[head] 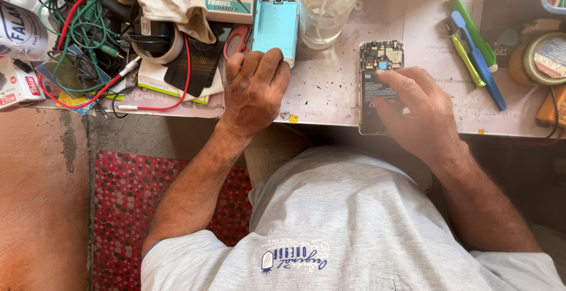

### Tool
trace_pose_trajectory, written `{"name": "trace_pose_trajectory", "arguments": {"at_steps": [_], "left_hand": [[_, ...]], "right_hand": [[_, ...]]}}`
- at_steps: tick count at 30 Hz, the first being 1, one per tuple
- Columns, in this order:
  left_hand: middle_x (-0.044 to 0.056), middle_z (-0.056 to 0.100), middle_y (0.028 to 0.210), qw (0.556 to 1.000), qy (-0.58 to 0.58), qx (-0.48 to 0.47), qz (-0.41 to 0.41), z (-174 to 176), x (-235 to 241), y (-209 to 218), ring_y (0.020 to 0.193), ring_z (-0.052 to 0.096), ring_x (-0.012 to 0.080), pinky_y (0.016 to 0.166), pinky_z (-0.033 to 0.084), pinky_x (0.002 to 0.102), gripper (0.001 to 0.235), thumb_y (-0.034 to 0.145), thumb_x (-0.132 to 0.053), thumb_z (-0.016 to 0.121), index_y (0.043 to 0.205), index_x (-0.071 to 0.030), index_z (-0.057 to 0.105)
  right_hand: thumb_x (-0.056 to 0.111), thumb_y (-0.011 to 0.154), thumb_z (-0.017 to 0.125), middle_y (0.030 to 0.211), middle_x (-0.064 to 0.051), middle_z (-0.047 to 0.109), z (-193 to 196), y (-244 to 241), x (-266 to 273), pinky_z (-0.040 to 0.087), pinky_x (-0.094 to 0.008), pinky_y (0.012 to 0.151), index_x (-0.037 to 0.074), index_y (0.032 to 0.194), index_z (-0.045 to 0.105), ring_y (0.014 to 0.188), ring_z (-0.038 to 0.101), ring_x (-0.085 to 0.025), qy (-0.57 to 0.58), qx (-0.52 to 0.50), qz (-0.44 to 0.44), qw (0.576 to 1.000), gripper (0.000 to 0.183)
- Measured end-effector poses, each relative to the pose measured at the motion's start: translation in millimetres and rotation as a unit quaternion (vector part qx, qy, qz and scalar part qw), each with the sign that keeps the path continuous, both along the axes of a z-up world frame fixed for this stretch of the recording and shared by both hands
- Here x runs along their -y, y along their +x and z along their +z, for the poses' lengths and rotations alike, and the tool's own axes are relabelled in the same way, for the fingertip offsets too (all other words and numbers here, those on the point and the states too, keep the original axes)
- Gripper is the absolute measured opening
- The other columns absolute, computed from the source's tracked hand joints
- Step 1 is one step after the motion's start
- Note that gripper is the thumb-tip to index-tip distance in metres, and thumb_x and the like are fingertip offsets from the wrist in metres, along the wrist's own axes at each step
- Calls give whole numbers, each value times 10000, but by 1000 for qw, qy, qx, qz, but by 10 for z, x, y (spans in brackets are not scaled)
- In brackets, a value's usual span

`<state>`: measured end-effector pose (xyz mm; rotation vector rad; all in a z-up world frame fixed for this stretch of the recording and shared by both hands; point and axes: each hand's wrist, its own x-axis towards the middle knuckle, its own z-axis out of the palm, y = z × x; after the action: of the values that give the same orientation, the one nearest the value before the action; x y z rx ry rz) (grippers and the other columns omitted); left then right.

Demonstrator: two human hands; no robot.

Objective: The person uses a small screwdriver to remove screws from a disassembled smartphone, then places a blue plastic cover over the internal components and aligns the back casing. The person handles the phone, screwdriver, and cover throughout the sequence.

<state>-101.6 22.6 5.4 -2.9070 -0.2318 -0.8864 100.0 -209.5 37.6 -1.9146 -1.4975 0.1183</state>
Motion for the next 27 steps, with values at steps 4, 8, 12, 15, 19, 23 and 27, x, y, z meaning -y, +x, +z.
{"name": "trace_pose_trajectory", "arguments": {"at_steps": [4,8,12,15,19,23,27], "left_hand": [[29,629,1145,1000,3,14,-12,27,92,-150,974,558,163,950,358,370,117,970,-116,678,1045,-42,729],[20,634,1145,1000,1,19,-17,74,228,-371,988,580,164,934,358,370,156,957,-133,686,1083,-53,731],[8,651,1161,1000,-1,18,-13,103,385,-551,1009,596,158,909,354,366,178,949,-145,703,1106,-69,739],[13,661,1155,999,-11,11,-30,83,523,-626,988,600,156,900,360,376,180,937,-157,702,1094,-84,753],[7,663,1157,998,-22,22,-58,63,659,-657,959,604,145,894,350,373,125,964,-141,725,1074,-95,763],[9,674,1111,993,-80,17,-88,50,719,-667,927,619,153,897,351,372,163,926,-148,715,1066,-92,775],[101,585,1129,961,-246,89,-85,80,765,-626,922,590,213,857,429,417,371,957,-343,747,1139,-28,673]], "right_hand": [[74,880,838,1139,-165,681,63,-125,-73,563,-314,658,11,1268,659,750,663,-177,0,-7,12,1000,432],[137,897,778,1032,-95,728,145,-282,-210,553,-278,641,36,1277,649,697,673,-143,-97,-165,-23,981,415],[202,900,706,902,-66,758,208,-462,-438,542,-244,504,51,1323,583,559,651,-114,-212,-453,-48,865,465],[231,924,672,827,-69,733,173,-593,-599,538,-254,457,61,1269,586,525,643,-112,-236,-546,-28,803,394],[262,992,660,728,-99,670,77,-692,-688,506,-272,434,-18,1051,646,499,619,-132,-262,-594,5,761,287],[242,1023,604,743,-72,657,7,-670,-636,550,-273,462,-21,978,610,527,641,-121,-259,-627,12,735,267],[175,1009,553,766,-67,692,22,-587,-386,567,-261,482,-10,1022,641,539,647,-118,-250,-634,27,732,206]]}}
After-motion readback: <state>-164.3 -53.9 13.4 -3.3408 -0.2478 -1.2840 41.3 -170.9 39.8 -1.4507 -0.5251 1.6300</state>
